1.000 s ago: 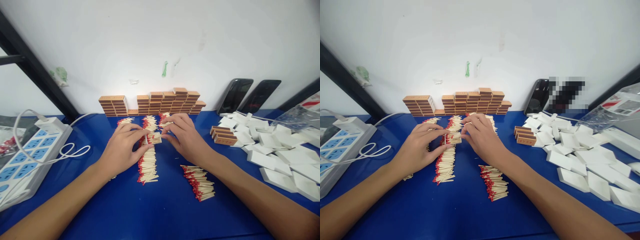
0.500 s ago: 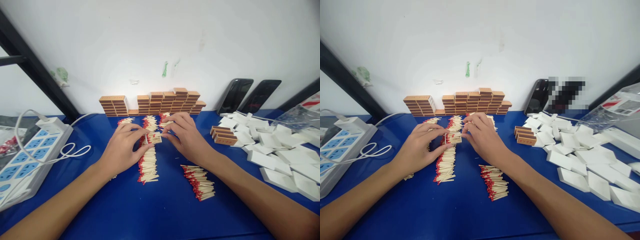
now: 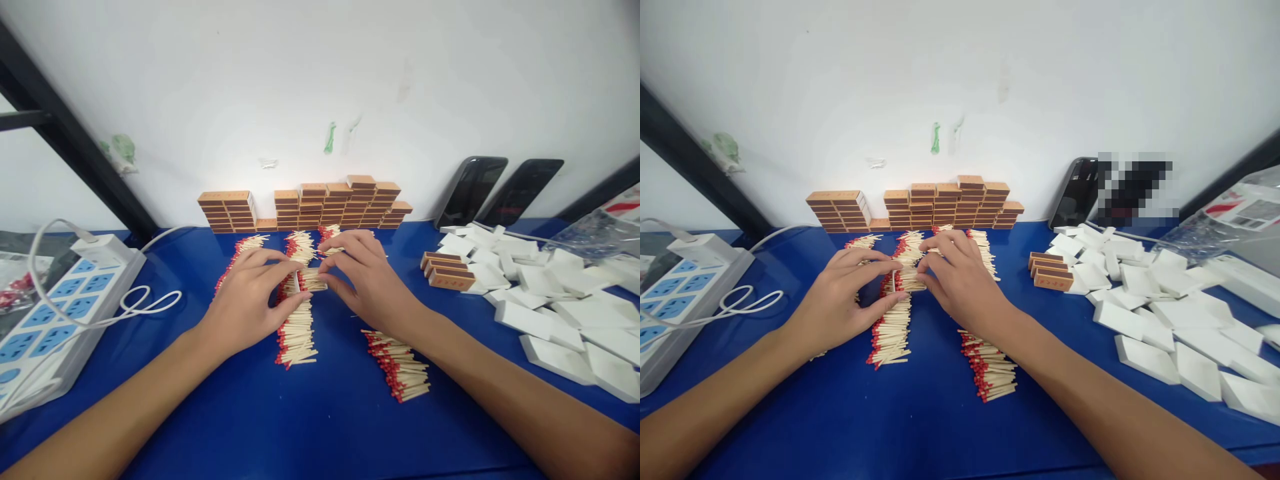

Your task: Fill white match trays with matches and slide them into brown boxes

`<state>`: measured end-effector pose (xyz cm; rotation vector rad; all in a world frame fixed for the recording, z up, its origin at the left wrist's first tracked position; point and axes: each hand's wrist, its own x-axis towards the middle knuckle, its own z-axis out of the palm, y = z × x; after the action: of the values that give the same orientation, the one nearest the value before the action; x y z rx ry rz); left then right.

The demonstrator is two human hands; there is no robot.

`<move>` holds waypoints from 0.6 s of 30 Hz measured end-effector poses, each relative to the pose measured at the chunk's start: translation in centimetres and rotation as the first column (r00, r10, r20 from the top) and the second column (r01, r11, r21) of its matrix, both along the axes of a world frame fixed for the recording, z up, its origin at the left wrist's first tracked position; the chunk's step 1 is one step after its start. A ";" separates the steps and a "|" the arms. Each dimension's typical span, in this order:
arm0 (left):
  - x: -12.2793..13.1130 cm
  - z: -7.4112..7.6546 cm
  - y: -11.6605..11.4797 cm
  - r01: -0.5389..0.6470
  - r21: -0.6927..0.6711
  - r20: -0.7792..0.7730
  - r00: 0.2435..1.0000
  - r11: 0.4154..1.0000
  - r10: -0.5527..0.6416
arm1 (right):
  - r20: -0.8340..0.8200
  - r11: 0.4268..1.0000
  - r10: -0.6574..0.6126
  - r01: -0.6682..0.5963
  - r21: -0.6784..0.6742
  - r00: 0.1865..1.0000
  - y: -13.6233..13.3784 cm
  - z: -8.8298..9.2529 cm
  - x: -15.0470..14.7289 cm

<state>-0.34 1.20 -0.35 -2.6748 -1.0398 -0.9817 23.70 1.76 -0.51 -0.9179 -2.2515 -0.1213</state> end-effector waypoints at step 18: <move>-0.2 -0.1 0.0 -0.012 0.014 0.012 1.000 1.000 0.011 | -0.120 0.996 0.057 -0.065 -0.064 0.991 0.4 -0.1 0.1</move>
<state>-0.50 1.19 -0.42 -2.6518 -1.0452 -1.0000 23.79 2.18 -0.58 -0.8679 -2.1820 0.0363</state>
